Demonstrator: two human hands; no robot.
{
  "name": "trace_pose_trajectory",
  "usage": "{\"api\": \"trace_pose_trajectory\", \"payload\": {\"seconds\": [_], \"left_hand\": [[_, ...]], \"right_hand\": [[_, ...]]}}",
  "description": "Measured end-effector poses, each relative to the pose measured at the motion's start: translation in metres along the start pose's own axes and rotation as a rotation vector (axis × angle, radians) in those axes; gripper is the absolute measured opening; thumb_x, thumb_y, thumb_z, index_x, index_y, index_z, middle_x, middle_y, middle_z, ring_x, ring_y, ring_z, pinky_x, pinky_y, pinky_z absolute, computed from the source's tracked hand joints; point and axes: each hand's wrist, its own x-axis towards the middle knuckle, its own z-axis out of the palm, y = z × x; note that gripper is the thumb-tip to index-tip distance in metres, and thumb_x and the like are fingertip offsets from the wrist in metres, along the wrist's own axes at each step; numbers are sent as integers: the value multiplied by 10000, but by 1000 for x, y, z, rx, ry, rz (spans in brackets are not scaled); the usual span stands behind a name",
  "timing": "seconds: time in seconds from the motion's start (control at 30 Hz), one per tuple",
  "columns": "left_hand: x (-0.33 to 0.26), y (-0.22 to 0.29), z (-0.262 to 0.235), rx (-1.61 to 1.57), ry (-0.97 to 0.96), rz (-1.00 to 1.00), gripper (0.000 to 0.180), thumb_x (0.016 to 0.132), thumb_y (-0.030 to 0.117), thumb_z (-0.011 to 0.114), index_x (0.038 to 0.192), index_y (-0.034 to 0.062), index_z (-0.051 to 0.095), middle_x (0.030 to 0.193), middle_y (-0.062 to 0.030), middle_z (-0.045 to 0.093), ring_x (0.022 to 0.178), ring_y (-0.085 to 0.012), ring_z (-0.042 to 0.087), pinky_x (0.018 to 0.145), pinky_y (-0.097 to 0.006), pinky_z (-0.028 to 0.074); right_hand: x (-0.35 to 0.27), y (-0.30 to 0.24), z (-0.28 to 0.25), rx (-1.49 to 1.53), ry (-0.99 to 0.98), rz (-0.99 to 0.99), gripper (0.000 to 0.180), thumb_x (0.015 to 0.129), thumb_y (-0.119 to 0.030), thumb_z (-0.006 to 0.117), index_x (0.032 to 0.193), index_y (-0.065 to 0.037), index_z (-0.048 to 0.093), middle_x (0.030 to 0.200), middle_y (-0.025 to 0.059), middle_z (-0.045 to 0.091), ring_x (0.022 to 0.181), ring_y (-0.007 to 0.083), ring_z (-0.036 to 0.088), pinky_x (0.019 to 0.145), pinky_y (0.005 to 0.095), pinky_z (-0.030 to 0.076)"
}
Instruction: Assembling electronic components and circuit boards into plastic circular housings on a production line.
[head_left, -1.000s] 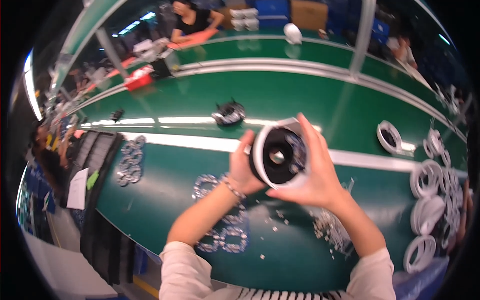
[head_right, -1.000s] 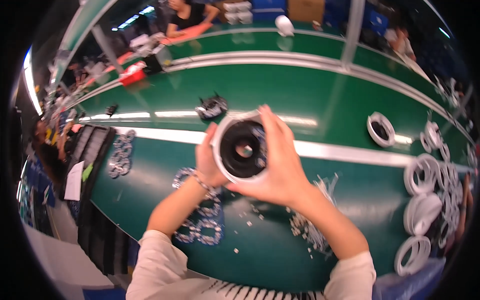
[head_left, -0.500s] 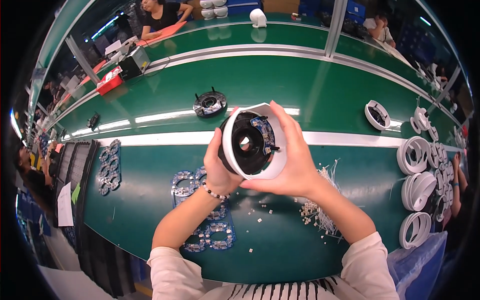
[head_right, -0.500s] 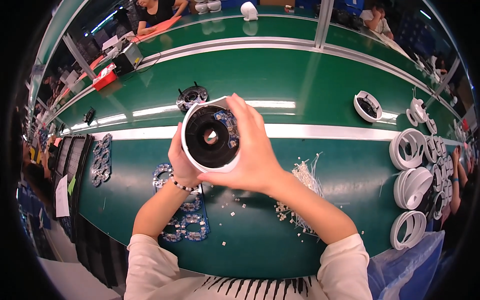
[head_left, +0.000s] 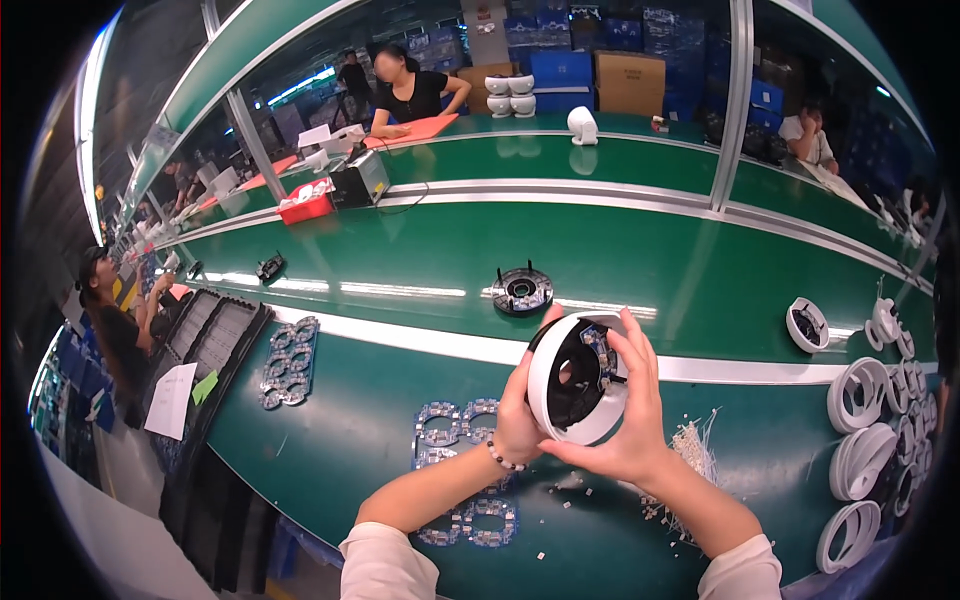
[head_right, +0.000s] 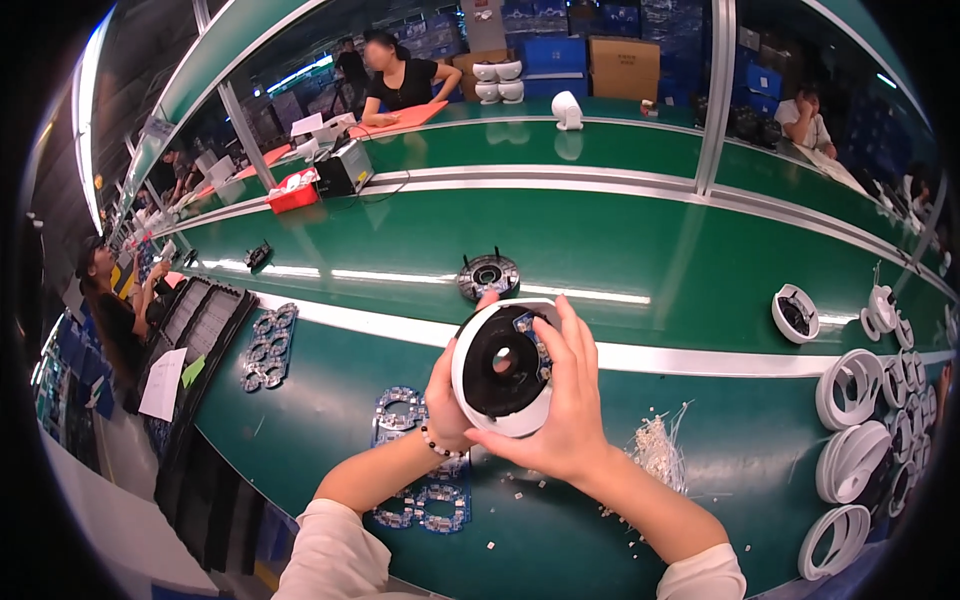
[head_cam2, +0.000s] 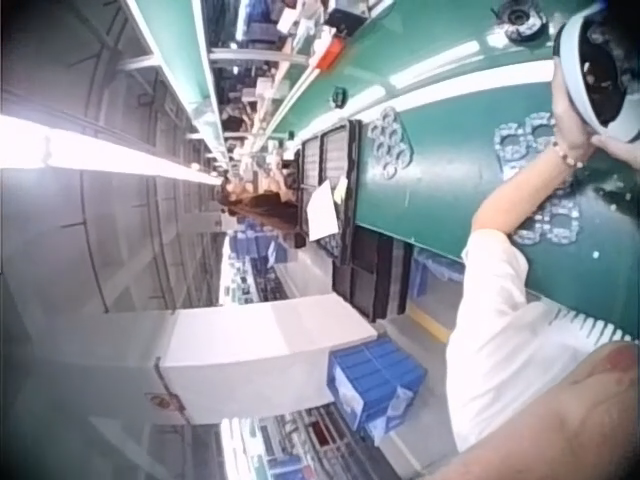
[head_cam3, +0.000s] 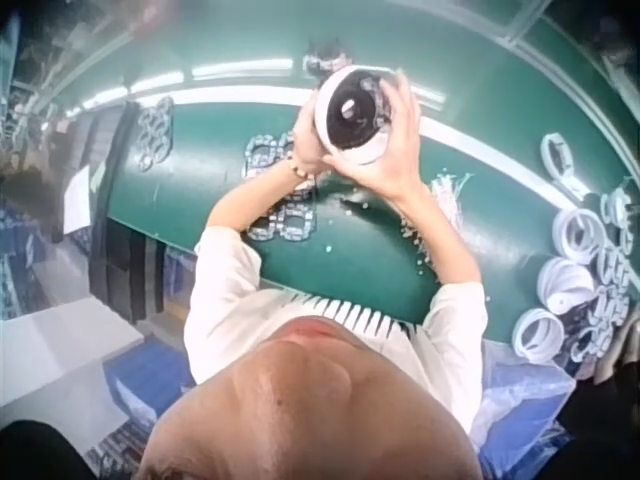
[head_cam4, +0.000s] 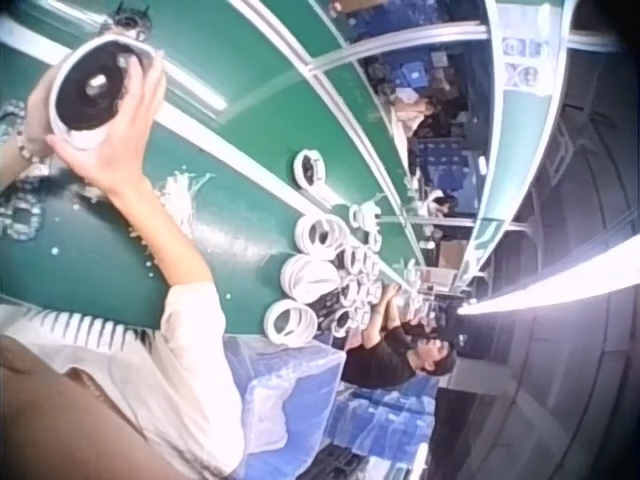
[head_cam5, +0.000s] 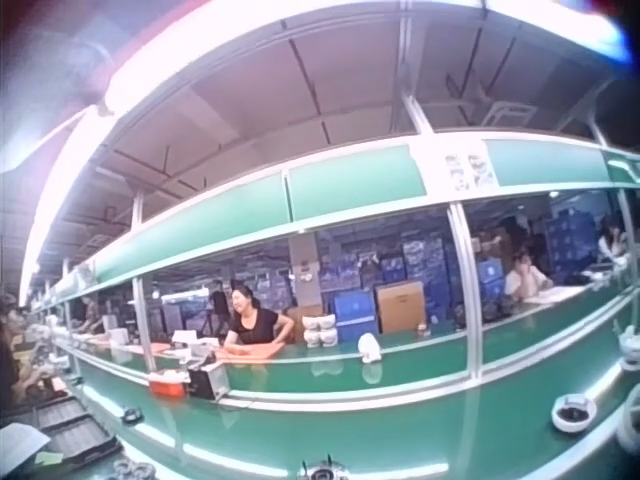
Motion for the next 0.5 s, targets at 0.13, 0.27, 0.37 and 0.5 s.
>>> {"api": "trace_pose_trajectory", "payload": {"seconds": [0.13,0.27,0.37,0.5], "left_hand": [[-1,11,-8,-151,-263,-204,856,756,684,104,1315,37,145,1321,-121,268,1206,-248,296,999,-388,245],[2,9,-7,77,19,-341,854,731,715,142,1282,75,268,1273,-115,344,1167,-257,350,970,-406,294],[-1,6,-21,-88,-72,-355,733,788,627,214,1259,72,302,1222,-106,401,1129,-239,395,956,-389,320],[-6,0,-23,-115,-176,-242,581,808,422,427,1246,59,307,1211,-118,406,1109,-226,415,950,-370,331]], "right_hand": [[6,5,-10,134,-76,71,1087,415,-338,809,1246,18,205,1264,248,258,1144,394,290,943,448,258],[7,4,-11,-95,-168,-73,1072,413,-352,791,1237,19,216,1256,245,258,1137,410,287,926,455,274],[7,0,-13,-140,-195,-96,1064,399,-346,789,1225,24,230,1230,233,275,1111,404,308,906,457,285],[4,10,-6,-127,-122,-96,1114,403,-445,781,1223,51,213,1201,234,292,1072,388,329,893,447,295]]}}
